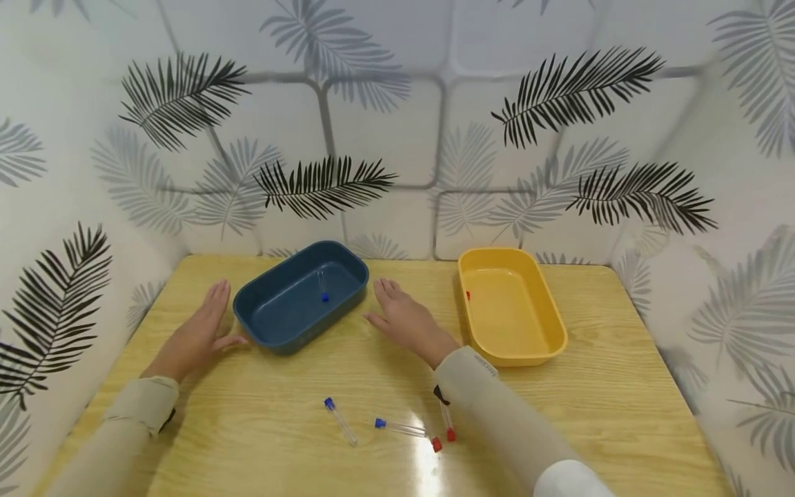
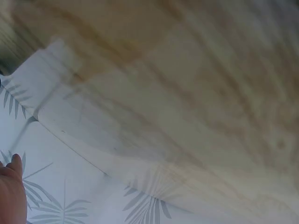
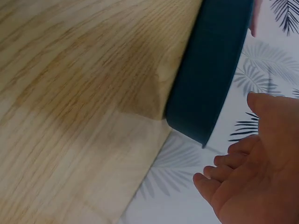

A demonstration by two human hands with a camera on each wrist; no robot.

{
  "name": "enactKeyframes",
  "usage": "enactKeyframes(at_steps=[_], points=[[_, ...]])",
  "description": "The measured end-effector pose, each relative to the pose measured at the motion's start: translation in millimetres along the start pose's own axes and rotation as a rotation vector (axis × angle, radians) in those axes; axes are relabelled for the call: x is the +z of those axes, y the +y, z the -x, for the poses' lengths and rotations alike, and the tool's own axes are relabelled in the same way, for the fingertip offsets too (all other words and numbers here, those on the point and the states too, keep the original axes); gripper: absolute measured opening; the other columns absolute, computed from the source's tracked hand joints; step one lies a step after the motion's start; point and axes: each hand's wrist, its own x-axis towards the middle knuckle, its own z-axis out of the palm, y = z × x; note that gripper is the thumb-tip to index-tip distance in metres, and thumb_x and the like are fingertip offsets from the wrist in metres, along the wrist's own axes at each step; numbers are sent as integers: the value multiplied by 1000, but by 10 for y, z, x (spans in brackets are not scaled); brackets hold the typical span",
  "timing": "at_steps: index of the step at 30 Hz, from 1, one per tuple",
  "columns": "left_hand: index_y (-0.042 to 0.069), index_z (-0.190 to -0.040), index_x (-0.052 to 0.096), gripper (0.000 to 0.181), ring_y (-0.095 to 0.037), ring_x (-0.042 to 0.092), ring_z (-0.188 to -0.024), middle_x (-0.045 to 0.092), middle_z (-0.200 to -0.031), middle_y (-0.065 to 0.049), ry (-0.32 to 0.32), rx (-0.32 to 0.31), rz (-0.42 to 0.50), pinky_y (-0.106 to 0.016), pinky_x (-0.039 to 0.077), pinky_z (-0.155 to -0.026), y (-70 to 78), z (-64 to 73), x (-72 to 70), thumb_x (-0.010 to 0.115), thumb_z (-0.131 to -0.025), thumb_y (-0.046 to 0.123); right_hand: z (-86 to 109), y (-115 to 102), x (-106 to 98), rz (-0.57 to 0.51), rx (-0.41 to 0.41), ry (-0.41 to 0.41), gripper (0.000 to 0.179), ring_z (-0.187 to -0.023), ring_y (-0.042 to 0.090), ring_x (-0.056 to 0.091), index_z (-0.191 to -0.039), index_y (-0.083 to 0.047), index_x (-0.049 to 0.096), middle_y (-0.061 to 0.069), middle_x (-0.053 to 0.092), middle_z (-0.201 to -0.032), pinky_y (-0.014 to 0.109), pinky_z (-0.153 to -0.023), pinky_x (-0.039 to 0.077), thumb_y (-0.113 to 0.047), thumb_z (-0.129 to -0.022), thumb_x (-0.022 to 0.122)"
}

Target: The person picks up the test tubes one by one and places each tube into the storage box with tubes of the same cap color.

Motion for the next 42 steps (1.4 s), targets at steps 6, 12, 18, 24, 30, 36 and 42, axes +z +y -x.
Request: enactKeyframes(at_steps=[6,12,18,24,30,36,42], points=[[4,-149,6,103,-27,4,-141,-4,-155,-4,18,37,-17,-42,17,-110,-11,20,20,66,-79,51,-202,-37,133,27,13,-16,72,-140,26,9,-148,-2,12,12,8,-153,41,-108,24,-46,-98,38],[7,-150,7,102,-25,7,-141,4,-156,-6,30,66,-51,-40,20,-110,-29,56,40,65,-79,52,-325,-85,191,33,12,-29,71,-140,24,7,-147,-1,14,14,9,-153,39,-110,20,-48,-98,36],[5,-149,14,97,-27,15,-139,17,-153,-13,64,114,-68,-38,21,-109,-8,44,-4,68,-80,46,-388,-112,184,46,34,18,73,-140,25,13,-146,1,19,16,16,-152,38,-110,19,-53,-97,30],[8,-149,16,93,-27,18,-139,20,-152,-12,54,76,-52,-44,27,-106,26,52,-25,66,-82,47,-428,-142,165,41,42,38,71,-139,26,15,-145,3,22,18,17,-151,38,-109,21,-50,-98,32],[7,-149,18,85,-25,16,-139,21,-152,-13,17,28,-2,-48,29,-103,121,115,-36,58,-87,50,-451,-172,142,114,54,8,72,-139,25,14,-144,3,23,18,16,-152,38,-109,21,-51,-98,31],[7,-149,18,81,-24,14,-140,21,-152,-12,-7,-33,22,-48,28,-104,230,175,-12,55,-90,48,-458,-170,171,173,56,-3,73,-139,26,17,-144,4,23,17,18,-151,37,-108,24,-51,-97,31],[5,-147,25,74,-27,19,-138,25,-150,-12,17,-57,44,-50,30,-102,339,217,-3,57,-91,40,-446,-156,205,199,58,3,75,-138,26,20,-144,5,24,18,21,-150,36,-108,25,-54,-97,29]])
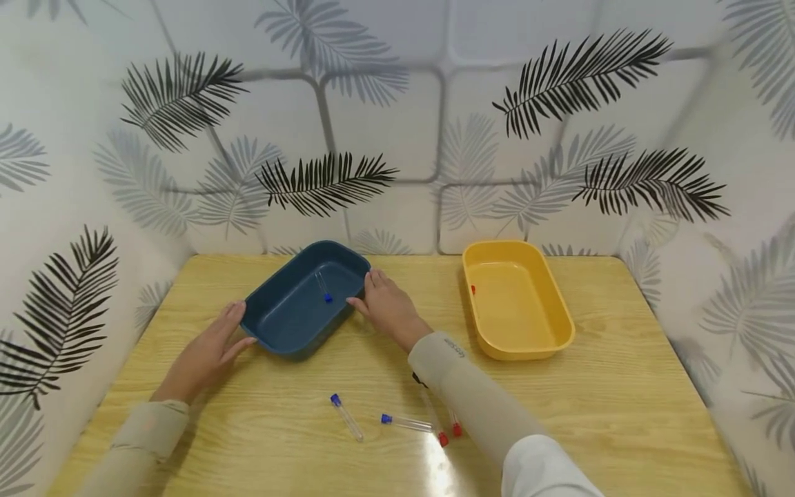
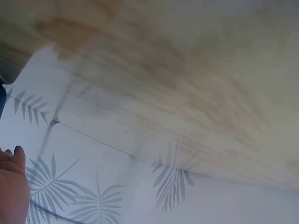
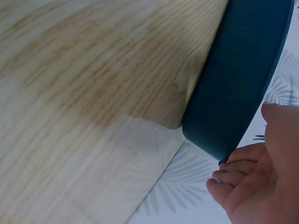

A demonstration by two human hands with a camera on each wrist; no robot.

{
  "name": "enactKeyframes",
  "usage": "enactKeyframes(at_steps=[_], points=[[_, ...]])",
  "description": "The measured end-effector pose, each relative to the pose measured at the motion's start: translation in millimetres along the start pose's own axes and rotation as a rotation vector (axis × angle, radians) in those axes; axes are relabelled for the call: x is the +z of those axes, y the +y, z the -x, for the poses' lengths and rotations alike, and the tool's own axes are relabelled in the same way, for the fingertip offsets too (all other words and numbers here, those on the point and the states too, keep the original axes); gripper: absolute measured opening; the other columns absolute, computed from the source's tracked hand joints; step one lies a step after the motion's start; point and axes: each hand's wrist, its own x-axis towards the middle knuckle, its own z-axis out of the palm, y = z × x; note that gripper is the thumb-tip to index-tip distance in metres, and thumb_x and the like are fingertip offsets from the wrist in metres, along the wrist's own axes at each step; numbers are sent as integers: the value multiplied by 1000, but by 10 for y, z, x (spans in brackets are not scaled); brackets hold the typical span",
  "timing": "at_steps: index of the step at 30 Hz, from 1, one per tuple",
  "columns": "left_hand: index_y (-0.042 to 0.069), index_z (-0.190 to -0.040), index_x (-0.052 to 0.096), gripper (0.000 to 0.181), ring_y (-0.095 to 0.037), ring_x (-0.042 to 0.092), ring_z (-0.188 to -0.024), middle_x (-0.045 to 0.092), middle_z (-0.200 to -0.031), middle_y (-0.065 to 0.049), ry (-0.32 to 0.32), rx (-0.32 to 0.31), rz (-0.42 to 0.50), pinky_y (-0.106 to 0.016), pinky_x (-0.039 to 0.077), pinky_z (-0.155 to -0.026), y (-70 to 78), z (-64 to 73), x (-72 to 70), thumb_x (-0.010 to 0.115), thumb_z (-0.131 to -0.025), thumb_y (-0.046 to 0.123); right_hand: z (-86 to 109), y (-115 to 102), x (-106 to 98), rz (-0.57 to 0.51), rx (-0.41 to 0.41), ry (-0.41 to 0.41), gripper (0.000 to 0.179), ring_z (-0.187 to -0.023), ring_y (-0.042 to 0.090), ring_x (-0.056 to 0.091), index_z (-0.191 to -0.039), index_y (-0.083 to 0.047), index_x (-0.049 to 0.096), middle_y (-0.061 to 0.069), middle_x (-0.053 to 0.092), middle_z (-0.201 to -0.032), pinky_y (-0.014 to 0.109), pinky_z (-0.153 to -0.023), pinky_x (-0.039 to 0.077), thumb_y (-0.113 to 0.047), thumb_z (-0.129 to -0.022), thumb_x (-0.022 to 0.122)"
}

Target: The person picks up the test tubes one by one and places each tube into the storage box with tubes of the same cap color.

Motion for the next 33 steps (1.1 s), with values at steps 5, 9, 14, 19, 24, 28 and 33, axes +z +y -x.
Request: enactKeyframes(at_steps=[5,9,14,19,24,28,33], points=[[6,-147,26,71,-28,23,-137,27,-149,-13,28,-10,19,-51,32,-101,61,27,1,56,-91,40,-7,8,19,-2,1,13,75,-138,26,20,-144,4,24,18,22,-150,36,-108,25,-54,-97,27],[5,-145,30,70,-30,27,-135,31,-147,-16,71,2,27,-50,36,-98,114,64,6,59,-90,35,-8,10,36,13,-6,31,74,-137,27,22,-143,5,25,19,24,-149,37,-108,25,-53,-97,29],[4,-143,36,66,-32,34,-132,36,-144,-18,117,16,27,-51,39,-95,159,114,23,64,-88,28,-3,14,61,7,-7,26,74,-138,27,20,-144,5,24,19,23,-149,36,-109,22,-52,-98,29],[5,-140,42,61,-35,40,-126,41,-140,-19,151,10,48,-52,41,-92,209,145,30,66,-86,22,-18,26,53,-2,-4,31,71,-138,26,21,-144,5,24,19,24,-149,36,-109,22,-50,-98,29],[4,-134,50,56,-34,47,-121,47,-135,-20,201,30,58,-48,47,-86,287,178,16,68,-83,17,-32,17,39,-5,2,36,69,-137,27,22,-143,6,25,19,26,-148,37,-109,23,-47,-99,29],[3,-130,54,54,-32,53,-115,52,-129,-20,233,45,43,-41,52,-76,348,198,3,70,-81,15,-41,13,37,-1,6,28,68,-137,27,22,-143,6,25,19,25,-149,37,-109,22,-46,-100,28],[1,-128,55,53,-33,64,-90,53,-126,-22,253,40,36,-36,54,-66,427,217,8,72,-79,15,-41,15,25,-17,4,25,65,-138,26,22,-144,6,25,18,25,-149,37,-109,22,-43,-100,29]])
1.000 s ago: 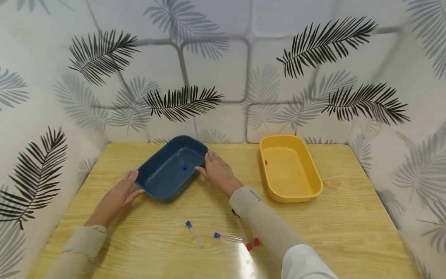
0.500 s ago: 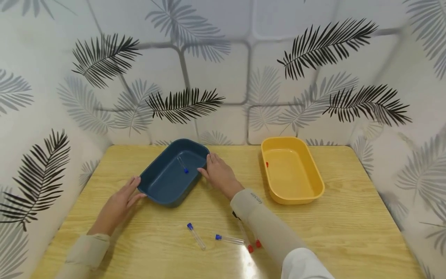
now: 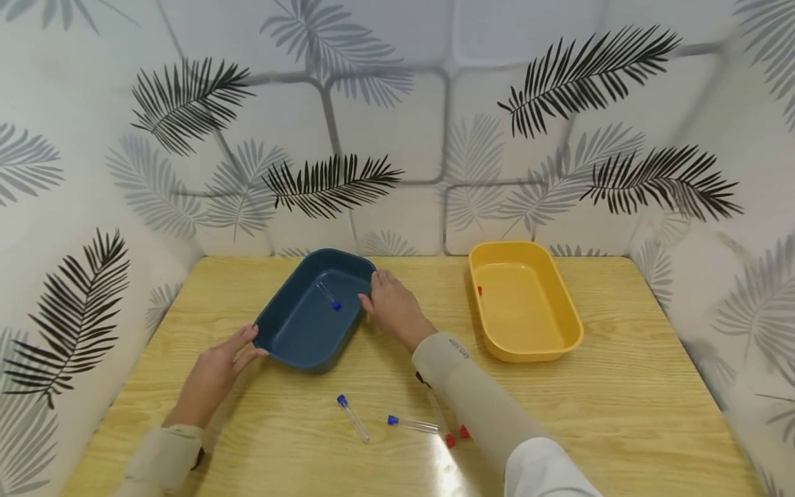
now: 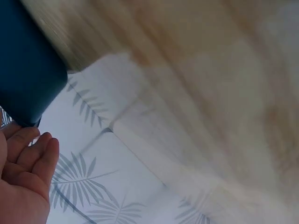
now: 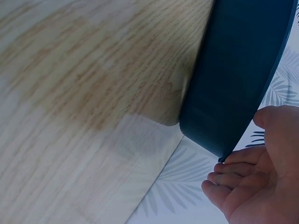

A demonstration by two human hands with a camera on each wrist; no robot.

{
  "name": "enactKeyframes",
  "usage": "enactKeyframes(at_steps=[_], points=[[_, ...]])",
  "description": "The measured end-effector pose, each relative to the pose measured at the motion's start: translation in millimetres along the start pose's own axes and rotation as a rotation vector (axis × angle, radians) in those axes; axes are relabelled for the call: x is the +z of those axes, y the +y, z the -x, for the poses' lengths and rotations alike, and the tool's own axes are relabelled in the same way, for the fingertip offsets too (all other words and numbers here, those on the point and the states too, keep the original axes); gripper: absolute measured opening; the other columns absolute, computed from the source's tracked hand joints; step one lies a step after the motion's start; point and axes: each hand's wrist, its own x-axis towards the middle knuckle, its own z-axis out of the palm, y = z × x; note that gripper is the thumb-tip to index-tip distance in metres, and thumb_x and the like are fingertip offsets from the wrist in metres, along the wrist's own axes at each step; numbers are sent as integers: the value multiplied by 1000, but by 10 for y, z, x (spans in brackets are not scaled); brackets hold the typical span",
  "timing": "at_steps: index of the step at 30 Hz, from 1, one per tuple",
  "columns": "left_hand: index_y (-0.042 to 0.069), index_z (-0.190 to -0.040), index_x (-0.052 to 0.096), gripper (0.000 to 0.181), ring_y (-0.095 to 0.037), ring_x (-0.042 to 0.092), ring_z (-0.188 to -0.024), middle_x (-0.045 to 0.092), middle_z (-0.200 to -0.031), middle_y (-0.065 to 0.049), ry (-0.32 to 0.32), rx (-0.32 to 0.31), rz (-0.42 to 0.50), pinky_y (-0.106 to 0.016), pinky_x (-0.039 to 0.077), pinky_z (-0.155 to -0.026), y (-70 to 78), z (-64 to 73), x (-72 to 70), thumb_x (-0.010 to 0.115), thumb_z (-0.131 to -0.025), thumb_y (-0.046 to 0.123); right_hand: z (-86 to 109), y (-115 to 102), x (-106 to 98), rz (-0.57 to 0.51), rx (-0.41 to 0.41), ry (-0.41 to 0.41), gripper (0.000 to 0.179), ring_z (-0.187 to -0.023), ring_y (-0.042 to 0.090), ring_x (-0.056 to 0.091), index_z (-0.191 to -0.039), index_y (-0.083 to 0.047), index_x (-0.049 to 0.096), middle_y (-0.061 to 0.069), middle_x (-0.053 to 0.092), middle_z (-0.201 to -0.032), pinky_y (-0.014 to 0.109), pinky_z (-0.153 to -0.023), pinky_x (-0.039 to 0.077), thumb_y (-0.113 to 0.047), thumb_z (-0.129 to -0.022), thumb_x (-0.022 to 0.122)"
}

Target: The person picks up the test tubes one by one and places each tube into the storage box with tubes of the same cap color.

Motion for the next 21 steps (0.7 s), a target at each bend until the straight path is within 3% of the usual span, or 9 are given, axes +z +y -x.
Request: enactKeyframes(at_steps=[11,21], points=[[0,-129,54,55,-36,57,-107,52,-128,-21,-21,-79,-10,-44,51,-76,266,76,27,70,-82,24,19,39,11,-56,-16,11,61,-138,29,21,-143,7,26,20,26,-148,38,-110,21,-37,-101,32],[-3,-124,58,53,-34,58,-107,56,-122,-24,26,-59,-52,-45,52,-76,424,78,71,71,-81,25,-74,84,3,-74,4,5,58,-138,28,20,-144,5,25,18,25,-149,38,-110,21,-32,-100,34]])
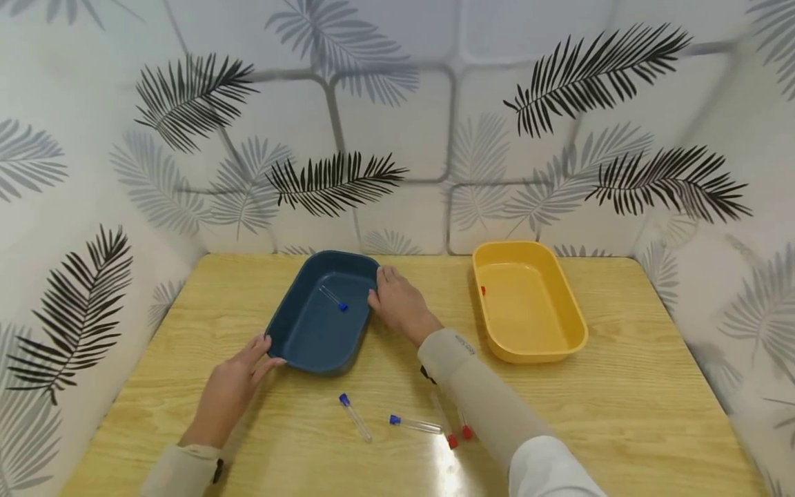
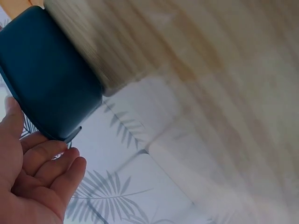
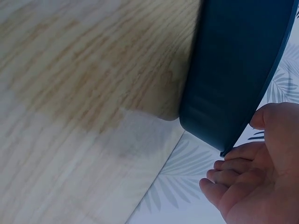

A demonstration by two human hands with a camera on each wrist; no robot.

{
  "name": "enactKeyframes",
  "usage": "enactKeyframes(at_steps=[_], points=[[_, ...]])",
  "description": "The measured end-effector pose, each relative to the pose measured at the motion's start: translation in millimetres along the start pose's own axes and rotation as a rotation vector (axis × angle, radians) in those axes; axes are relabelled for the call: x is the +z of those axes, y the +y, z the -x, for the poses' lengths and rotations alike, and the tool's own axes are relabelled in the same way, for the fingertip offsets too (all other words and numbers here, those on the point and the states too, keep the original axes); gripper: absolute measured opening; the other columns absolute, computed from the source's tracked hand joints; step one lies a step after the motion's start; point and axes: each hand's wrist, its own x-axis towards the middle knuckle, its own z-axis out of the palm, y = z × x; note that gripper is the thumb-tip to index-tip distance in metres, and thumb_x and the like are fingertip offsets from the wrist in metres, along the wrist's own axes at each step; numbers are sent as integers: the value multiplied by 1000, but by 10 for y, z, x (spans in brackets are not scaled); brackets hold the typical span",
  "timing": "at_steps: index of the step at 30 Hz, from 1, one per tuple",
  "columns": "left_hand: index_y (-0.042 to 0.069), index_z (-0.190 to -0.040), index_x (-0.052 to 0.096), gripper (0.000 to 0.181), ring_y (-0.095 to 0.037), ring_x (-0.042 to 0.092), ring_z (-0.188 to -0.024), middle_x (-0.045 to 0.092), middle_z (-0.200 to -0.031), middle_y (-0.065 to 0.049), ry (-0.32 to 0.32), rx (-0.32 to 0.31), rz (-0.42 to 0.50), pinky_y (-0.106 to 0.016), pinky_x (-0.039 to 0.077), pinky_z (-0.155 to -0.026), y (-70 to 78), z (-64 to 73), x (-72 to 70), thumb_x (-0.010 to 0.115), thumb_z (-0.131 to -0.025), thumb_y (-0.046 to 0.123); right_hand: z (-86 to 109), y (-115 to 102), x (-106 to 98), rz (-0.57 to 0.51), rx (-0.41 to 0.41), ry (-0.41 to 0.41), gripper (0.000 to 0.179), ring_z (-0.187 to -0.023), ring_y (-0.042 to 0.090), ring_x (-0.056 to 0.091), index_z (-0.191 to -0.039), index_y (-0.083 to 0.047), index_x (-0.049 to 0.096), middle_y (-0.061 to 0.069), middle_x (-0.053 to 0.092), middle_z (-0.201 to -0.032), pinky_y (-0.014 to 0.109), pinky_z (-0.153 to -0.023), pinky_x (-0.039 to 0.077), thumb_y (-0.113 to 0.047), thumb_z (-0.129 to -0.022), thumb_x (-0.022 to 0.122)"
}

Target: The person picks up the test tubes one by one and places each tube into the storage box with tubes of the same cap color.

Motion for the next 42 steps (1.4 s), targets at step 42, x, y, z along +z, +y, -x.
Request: enactKeyframes(at_steps=[42], points=[[-2,-113,65,39,-31,66,-91,65,-107,-21,49,89,-130,-38,55,-65,444,100,45,70,-82,22,-9,68,-71,-12,47,-38,55,-139,24,17,-146,1,21,14,21,-151,36,-110,19,-27,-100,35]])
